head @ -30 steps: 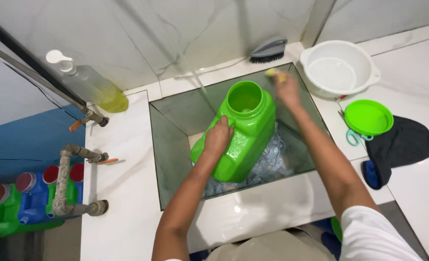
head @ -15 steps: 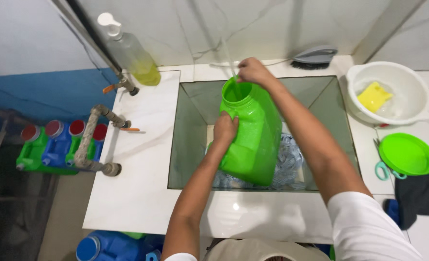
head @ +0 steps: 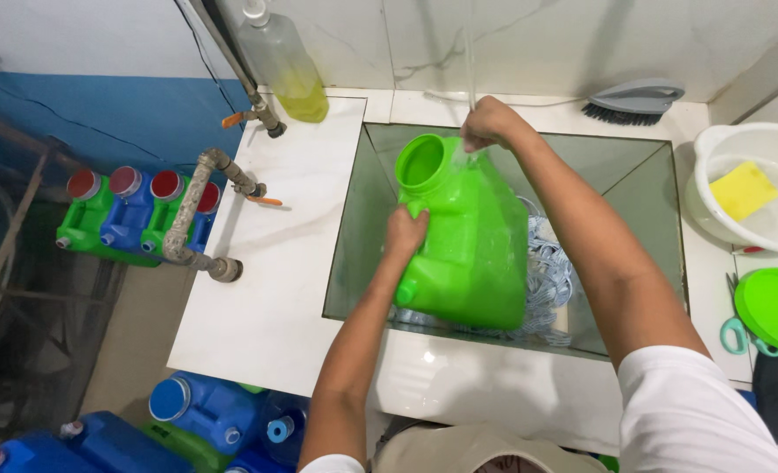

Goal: The person moves several plastic jugs and bottles on the floor, then places a green jug in a sink. They cut the jug's lid with scissors, rinse the jug with water, and use a heat gun to apply a label to the lid. The person wipes the jug with a cloth and places the labeled lid on the jug.

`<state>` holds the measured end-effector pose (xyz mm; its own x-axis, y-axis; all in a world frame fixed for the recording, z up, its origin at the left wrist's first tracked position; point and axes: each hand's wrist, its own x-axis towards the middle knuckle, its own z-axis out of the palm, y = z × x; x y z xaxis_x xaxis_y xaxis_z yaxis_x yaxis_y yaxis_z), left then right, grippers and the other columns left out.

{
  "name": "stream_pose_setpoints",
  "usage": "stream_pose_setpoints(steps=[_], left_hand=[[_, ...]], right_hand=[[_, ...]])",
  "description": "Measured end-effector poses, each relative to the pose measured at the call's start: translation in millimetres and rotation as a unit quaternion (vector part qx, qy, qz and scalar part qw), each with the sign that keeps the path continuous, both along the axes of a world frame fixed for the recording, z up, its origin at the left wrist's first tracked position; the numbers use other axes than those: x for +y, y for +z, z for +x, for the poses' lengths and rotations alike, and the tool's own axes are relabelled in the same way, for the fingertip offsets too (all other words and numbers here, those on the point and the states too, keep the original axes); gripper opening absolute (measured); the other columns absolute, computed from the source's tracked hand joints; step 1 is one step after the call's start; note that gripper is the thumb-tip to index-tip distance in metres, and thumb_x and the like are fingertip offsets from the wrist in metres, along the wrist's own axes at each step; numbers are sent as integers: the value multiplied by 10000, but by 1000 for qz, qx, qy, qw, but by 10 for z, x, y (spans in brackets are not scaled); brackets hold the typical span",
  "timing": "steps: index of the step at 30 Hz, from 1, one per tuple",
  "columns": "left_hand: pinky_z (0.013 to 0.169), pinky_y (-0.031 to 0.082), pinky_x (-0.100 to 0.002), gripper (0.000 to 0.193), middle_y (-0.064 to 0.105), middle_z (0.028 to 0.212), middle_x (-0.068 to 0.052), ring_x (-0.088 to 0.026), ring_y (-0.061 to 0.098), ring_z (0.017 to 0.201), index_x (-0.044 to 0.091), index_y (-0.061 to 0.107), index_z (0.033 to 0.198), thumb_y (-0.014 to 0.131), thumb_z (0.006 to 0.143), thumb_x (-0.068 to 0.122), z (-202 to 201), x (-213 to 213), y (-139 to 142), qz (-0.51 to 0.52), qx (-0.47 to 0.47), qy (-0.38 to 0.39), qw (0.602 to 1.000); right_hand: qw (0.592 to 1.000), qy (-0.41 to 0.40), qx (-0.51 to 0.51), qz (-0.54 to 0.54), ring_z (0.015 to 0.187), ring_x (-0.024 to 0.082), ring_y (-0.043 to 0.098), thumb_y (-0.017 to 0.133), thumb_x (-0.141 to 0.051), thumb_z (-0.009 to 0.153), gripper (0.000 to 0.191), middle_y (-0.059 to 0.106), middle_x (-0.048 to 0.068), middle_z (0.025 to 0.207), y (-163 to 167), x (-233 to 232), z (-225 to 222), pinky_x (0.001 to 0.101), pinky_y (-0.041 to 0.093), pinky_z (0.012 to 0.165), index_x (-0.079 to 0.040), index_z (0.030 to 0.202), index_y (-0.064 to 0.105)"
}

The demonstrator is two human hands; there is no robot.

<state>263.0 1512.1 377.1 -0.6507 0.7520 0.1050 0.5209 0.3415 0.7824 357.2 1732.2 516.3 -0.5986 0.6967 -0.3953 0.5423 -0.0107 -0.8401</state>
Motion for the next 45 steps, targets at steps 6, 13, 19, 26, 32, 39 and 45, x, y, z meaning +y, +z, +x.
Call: stream_pose_setpoints(steps=[6,13,19,26,32,39,45], left_hand=[[859,541,-557,501,705,1068,-264,-464,678,987,15,619,1234,713,954,420,-96,90,346,-72,135,-219,964],[1191,243,-645,528,591,1360,-157,-334,503,1330,56,567,1339,621,928,382,396,656,230,-32,335,-49,940],[1263,225,-575,535,505,1473,-207,-365,447,1417,10,447,1497,520,996,184,666,696,119,57,369,-155,915],[1260,296,-518,539,510,1493,-224,-361,449,1452,31,464,1471,537,941,94,809,598,317,78,386,-170,903],[1058,447,-498,490,630,1293,-222,-391,576,1239,103,550,1443,653,977,211,476,698,394,8,205,-198,959],[981,524,-469,436,704,1222,-132,-362,651,1136,67,668,1213,759,818,228,75,585,448,158,235,-210,936],[837,517,-572,567,727,1038,-251,-469,671,977,61,626,1270,651,945,525,-26,267,463,-100,140,-224,959]], right_hand=[[999,6,32,9,642,255,736,551,12,917,190,726,176,760,18,39,-1,351,630,608,68,866,725],[1000,-7,1,9,652,244,736,524,-19,946,256,717,156,745,5,15,-9,325,613,597,73,813,722],[995,-22,89,-43,697,249,748,496,-14,975,221,698,164,822,62,-12,-44,331,667,650,83,882,672],[997,5,71,-10,682,228,732,498,35,925,196,703,156,823,179,-58,-87,322,643,642,82,887,685],[996,58,-16,70,593,212,653,554,-14,901,195,677,130,704,215,-42,-36,328,538,549,37,818,722],[992,98,-34,73,514,171,568,579,-44,842,156,642,100,637,212,-53,-34,314,445,473,-12,760,708],[992,81,-3,95,472,156,504,608,-56,824,131,590,70,578,194,-22,-33,318,379,426,-17,718,673]])
